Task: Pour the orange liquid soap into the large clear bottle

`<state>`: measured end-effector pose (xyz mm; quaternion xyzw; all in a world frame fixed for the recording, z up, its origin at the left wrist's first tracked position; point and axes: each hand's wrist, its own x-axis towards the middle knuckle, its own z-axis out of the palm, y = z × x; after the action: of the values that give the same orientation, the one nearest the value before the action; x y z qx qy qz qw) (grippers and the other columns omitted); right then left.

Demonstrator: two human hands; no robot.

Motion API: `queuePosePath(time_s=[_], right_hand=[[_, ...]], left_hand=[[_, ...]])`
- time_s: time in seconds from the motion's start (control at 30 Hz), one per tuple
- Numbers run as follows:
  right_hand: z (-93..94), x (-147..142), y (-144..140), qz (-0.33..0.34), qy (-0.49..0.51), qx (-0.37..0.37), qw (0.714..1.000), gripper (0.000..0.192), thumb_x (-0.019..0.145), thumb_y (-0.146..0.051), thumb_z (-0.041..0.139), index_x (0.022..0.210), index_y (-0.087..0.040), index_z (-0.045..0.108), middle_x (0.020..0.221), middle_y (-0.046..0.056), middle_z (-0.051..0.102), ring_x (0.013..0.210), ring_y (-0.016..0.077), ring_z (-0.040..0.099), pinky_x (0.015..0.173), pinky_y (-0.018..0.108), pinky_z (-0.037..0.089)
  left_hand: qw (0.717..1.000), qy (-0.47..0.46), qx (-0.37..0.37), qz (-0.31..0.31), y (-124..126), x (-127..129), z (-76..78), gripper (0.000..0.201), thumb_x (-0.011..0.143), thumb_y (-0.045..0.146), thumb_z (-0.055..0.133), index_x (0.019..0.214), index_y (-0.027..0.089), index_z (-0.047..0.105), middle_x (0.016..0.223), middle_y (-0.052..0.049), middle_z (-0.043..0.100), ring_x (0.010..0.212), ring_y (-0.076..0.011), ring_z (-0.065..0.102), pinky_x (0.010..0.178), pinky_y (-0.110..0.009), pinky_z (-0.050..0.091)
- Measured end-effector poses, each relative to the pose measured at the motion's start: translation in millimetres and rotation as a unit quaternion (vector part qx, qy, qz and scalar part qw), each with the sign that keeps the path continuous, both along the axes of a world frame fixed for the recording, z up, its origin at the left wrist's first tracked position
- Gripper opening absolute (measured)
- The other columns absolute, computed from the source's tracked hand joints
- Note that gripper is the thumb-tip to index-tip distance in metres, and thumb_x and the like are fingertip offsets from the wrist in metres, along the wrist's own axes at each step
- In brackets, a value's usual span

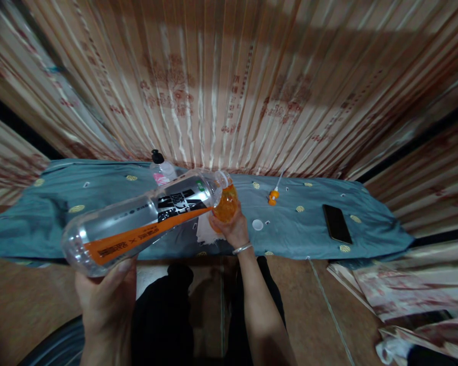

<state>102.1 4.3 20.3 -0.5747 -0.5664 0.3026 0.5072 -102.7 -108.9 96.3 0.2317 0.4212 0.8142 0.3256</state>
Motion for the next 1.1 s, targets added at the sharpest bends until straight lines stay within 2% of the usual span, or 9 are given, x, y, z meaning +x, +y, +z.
queuePosePath(time_s=[0.47, 0.67, 0.83, 1.1], right_hand=[[-0.1, 0.4, 0.3, -0.004, -0.016, 0.001, 1.000, 0.077, 0.062, -0.053, 0.084, 0.124, -0.016, 0.058, 0.106, 0.013, 0.076, 0.094, 0.0340, 0.075, 0.085, 0.051, 0.062], [-1.4, 0.4, 0.2, -0.014, -0.025, 0.010, 1.000, 0.079, 0.062, -0.054, 0.084, 0.126, -0.016, 0.058, 0.107, 0.014, 0.077, 0.096, 0.0336, 0.075, 0.086, 0.051, 0.062], [-2.1, 0.6, 0.3, -0.003, -0.019, 0.021, 1.000, 0.079, 0.064, -0.052, 0.084, 0.128, -0.017, 0.056, 0.113, 0.014, 0.076, 0.101, 0.0327, 0.074, 0.091, 0.051, 0.061], [-3.0, 0.5, 1.0, -0.006, -0.010, 0.007, 1.000, 0.080, 0.061, -0.052, 0.086, 0.127, -0.017, 0.057, 0.110, 0.012, 0.076, 0.098, 0.0332, 0.075, 0.089, 0.052, 0.062]], left_hand=[[1.000, -0.007, -0.004, 0.005, -0.4, 0.4, -1.1, 0.077, 0.041, 0.016, 0.099, 0.113, 0.023, 0.072, 0.102, -0.001, 0.075, 0.091, -0.0181, 0.069, 0.090, -0.031, 0.058], [1.000, -0.007, -0.009, 0.007, 0.5, 0.9, -0.2, 0.075, 0.040, 0.018, 0.100, 0.109, 0.024, 0.073, 0.097, 0.001, 0.075, 0.087, -0.0171, 0.069, 0.089, -0.031, 0.059], [1.000, 0.000, -0.010, 0.006, -0.7, 0.0, -1.7, 0.075, 0.041, 0.019, 0.100, 0.111, 0.025, 0.072, 0.103, 0.000, 0.075, 0.092, -0.0182, 0.069, 0.094, -0.034, 0.057], [1.000, 0.006, -0.010, 0.006, 0.0, 0.5, 1.0, 0.074, 0.041, 0.020, 0.100, 0.109, 0.025, 0.072, 0.101, 0.001, 0.073, 0.089, -0.0169, 0.068, 0.095, -0.034, 0.056]])
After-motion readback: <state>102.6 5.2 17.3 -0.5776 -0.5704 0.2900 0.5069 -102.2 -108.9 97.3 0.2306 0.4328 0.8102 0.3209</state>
